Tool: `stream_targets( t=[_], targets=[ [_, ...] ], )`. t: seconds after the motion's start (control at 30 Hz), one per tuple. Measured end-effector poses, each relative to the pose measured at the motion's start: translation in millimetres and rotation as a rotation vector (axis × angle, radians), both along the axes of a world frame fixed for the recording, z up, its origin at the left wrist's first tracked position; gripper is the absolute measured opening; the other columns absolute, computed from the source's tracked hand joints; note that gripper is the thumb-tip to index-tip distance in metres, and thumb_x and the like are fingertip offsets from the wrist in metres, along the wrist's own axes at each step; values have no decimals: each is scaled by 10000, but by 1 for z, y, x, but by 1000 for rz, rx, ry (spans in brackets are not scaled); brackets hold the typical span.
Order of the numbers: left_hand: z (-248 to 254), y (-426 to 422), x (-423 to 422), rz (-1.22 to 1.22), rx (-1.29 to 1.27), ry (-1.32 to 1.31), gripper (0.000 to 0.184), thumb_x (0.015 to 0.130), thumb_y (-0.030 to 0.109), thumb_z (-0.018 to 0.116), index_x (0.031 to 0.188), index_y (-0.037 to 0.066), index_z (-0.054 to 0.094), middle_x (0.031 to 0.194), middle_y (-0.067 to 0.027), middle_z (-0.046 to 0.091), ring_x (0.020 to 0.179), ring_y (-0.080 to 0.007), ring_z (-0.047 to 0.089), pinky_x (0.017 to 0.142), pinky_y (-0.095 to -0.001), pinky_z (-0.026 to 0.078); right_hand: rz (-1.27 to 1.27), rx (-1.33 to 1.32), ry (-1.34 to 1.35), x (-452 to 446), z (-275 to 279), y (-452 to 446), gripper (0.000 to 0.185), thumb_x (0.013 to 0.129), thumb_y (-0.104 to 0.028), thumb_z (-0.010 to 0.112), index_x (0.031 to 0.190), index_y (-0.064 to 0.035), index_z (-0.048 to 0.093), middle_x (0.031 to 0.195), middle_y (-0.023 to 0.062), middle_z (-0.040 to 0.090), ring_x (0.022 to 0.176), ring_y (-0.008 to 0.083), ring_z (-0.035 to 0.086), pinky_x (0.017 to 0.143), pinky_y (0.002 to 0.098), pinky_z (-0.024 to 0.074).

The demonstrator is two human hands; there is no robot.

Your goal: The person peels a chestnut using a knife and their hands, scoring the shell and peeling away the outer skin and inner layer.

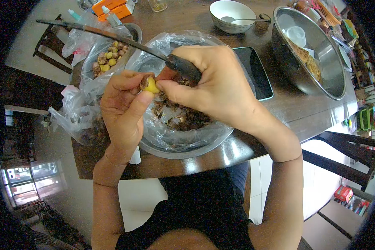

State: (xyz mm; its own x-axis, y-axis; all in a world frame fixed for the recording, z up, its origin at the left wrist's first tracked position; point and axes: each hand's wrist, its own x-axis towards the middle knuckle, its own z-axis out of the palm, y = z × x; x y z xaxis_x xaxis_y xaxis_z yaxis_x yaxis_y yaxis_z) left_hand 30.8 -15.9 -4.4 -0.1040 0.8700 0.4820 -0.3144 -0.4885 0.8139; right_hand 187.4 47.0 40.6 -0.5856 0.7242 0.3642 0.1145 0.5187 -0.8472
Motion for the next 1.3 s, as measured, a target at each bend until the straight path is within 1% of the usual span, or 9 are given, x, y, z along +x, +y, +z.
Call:
stream_targets(
  t=[0.37, 0.47, 0.67, 0.7, 0.87, 0.97, 1.07, 1.13, 1.3],
  targets=[
    [-3, -1, 1, -17, -85, -66, 243, 747, -68, 555, 978, -24, 493, 975, -100, 535, 893, -132, 529, 806, -237, 439, -69, 191, 50, -10, -15, 1, 138, 620, -71, 604, 657, -7, 488, 573, 121, 498, 502, 229, 501, 482, 279, 388],
    [-3, -1, 1, -69, -159, -131, 242, 765, -29, 552, 998, -22, 488, 967, -104, 547, 871, -133, 542, 792, -249, 456, -50, 154, 56, -10, -14, 2, 119, 629, -66, 590, 664, -6, 493, 574, 112, 495, 498, 171, 490, 484, 269, 386],
    [1, -1, 0, -197, -281, -248, 244, 812, 61, 514, 1041, -10, 467, 987, -125, 548, 877, -160, 558, 771, -273, 481, 26, -91, 131, -7, -10, 4, 96, 672, -75, 559, 692, 3, 507, 586, 14, 481, 588, 46, 416, 526, 217, 378],
    [3, -1, -1, -239, -286, -281, 252, 817, 66, 505, 1054, -6, 458, 996, -129, 545, 881, -165, 558, 772, -273, 480, 24, -106, 131, -6, -8, 4, 96, 684, -82, 550, 696, 5, 511, 593, -10, 478, 600, 43, 425, 545, 206, 378],
    [4, 1, -5, -382, -279, -362, 293, 834, 83, 472, 1113, 13, 417, 1041, -146, 529, 900, -184, 556, 782, -272, 473, 32, -123, 127, -2, -8, 12, 116, 704, -97, 568, 717, 12, 530, 613, 0, 517, 608, 41, 441, 556, 207, 386],
    [4, 0, -5, -316, -344, -327, 336, 809, 114, 521, 1123, 45, 423, 1083, -167, 489, 876, -199, 556, 772, -291, 480, 81, -179, 157, -1, -8, 13, 166, 748, -134, 596, 737, 24, 549, 635, 34, 559, 622, 52, 470, 582, 226, 404],
    [3, 1, -6, -289, -330, -309, 322, 807, 98, 515, 1115, 45, 435, 1098, -163, 478, 898, -192, 542, 789, -290, 470, 12, -34, 54, 0, -3, 15, 98, 730, -69, 559, 720, 26, 540, 636, 56, 540, 639, 77, 497, 586, 233, 405],
    [2, 2, -6, -281, -296, -272, 324, 798, 77, 521, 1110, 40, 441, 1097, -154, 481, 910, -188, 535, 797, -288, 465, -4, 47, 190, -5, -12, 18, 59, 703, -32, 529, 714, 27, 535, 641, 66, 523, 642, 98, 505, 583, 240, 403],
    [4, 2, -3, -238, -288, -263, 331, 776, 27, 553, 1091, 12, 452, 1039, -112, 522, 896, -145, 535, 796, -270, 460, 110, 69, 129, 3, -9, 19, 56, 652, 7, 498, 691, 28, 530, 660, 75, 515, 642, 130, 517, 590, 253, 399]
  ],
)
